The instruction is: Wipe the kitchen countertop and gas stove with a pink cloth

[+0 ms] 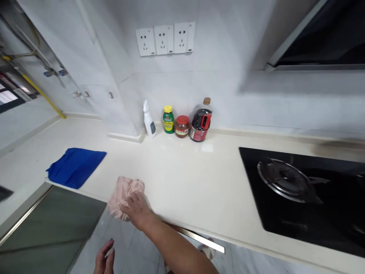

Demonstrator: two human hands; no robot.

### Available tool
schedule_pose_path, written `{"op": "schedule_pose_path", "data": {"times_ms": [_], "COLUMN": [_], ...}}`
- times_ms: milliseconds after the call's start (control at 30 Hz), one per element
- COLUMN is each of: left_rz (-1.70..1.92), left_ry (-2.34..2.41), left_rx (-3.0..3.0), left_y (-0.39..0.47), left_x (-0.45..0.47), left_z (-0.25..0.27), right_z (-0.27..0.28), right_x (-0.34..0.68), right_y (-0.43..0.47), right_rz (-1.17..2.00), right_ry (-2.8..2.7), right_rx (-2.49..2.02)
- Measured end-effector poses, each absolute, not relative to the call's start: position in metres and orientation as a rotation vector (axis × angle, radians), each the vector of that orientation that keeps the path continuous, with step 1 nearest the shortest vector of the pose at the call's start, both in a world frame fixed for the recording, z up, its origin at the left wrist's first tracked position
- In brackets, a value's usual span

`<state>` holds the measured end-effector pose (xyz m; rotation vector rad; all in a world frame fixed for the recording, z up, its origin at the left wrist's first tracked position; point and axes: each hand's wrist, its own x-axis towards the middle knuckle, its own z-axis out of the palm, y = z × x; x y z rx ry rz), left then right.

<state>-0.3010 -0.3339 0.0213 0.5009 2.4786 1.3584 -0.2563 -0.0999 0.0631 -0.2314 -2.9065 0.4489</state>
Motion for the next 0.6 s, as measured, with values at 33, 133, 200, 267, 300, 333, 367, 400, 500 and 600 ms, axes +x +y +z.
{"op": "schedule_pose_path", "data": {"times_ms": [33,133,200,267,300,333,367,400,500,600], "left_rz": [1.362,1.361,1.344,1.311,1.29,1.269,1.25,1.235,1.189,1.067], "left_ry": [2.465,2.416,2.363,2.315,2.293,2.273,2.257,2.252,2.309,2.455], "left_rx": [0.528,0.668,0.813,0.989,1.085,1.185,1.291,1.398,1.669,1.713], "left_y": [-0.321,-0.283,-0.259,-0.236,-0.224,-0.212,-0.199,-0.185,-0.146,-0.119], "left_x": [-0.304,-0.307,-0.306,-0.304,-0.304,-0.304,-0.304,-0.305,-0.309,-0.308], "left_z": [0.027,0.043,0.05,0.055,0.056,0.056,0.056,0.055,0.048,0.041], "right_z": [0.058,0.039,0.029,0.025,0.025,0.026,0.028,0.031,0.035,0.03], "right_x": [-0.234,-0.149,-0.083,-0.016,0.016,0.045,0.071,0.093,0.134,0.134], "right_y": [-0.098,-0.094,-0.093,-0.092,-0.091,-0.089,-0.086,-0.083,-0.073,-0.066], "right_rz": [0.468,0.501,0.477,0.42,0.383,0.345,0.31,0.273,0.154,0.055], "right_ry": [-2.878,-2.781,-2.707,-2.632,-2.594,-2.556,-2.515,-2.467,-2.278,-2.147], "right_rx": [-0.282,-0.518,-0.749,-0.977,-1.066,-1.135,-1.202,-1.27,-1.489,-1.637]}}
